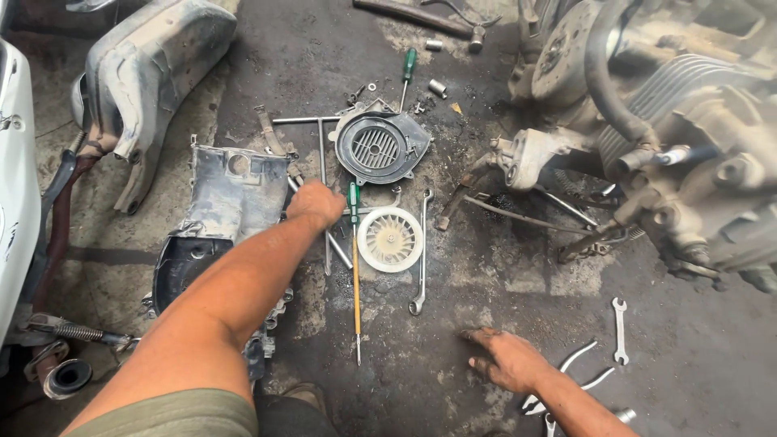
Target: The person works on a scooter engine placed on the ground, using wrenches, pliers, a screwdriver and a hammer to loosen fasteners and remove parts. They detach a cylinder head cover, lift it off the engine, set it on the ground, and continue working on the engine with a screwdriver.
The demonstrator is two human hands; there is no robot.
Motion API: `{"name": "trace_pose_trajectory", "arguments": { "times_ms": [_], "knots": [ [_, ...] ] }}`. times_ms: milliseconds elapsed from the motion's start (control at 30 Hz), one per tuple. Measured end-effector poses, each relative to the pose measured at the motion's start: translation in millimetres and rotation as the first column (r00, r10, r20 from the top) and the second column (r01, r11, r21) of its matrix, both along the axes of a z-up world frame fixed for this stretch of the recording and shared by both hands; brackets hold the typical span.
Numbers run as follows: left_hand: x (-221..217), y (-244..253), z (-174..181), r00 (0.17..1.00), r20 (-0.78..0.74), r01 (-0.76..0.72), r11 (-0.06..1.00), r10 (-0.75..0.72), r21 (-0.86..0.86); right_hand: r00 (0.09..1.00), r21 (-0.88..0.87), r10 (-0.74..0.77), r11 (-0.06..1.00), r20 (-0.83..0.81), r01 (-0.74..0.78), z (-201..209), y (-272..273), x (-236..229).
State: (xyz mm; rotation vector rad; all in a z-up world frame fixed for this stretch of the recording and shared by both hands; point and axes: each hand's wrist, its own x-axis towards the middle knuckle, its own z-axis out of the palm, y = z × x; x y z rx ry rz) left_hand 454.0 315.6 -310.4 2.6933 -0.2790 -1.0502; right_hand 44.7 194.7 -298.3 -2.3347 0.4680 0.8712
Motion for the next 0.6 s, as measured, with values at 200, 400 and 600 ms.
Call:
{"name": "trace_pose_trajectory", "arguments": {
  "times_ms": [200, 400, 600],
  "knots": [
    [18.0, 6.6, -5.7, 0.98, 0.193, -0.013, 0.975, 0.057, -0.223, 0.998, -0.1, -0.009, 0.995, -0.065, 0.002, 11.9, -1.0, -9.0],
    [4.1, 0.3, 11.7, 0.939, 0.317, 0.107, 0.759, 0.135, -0.642, 0.992, -0.071, -0.067, 0.995, 0.105, 0.075, 58.7, 15.2, 10.5],
    [-69.2, -21.6, 96.0, 0.983, -0.124, -0.028, 0.556, -0.136, -0.831, 0.819, 0.36, -0.396, 0.898, 0.414, 0.252, 82.8, 18.2, 40.4]
  ]
}}
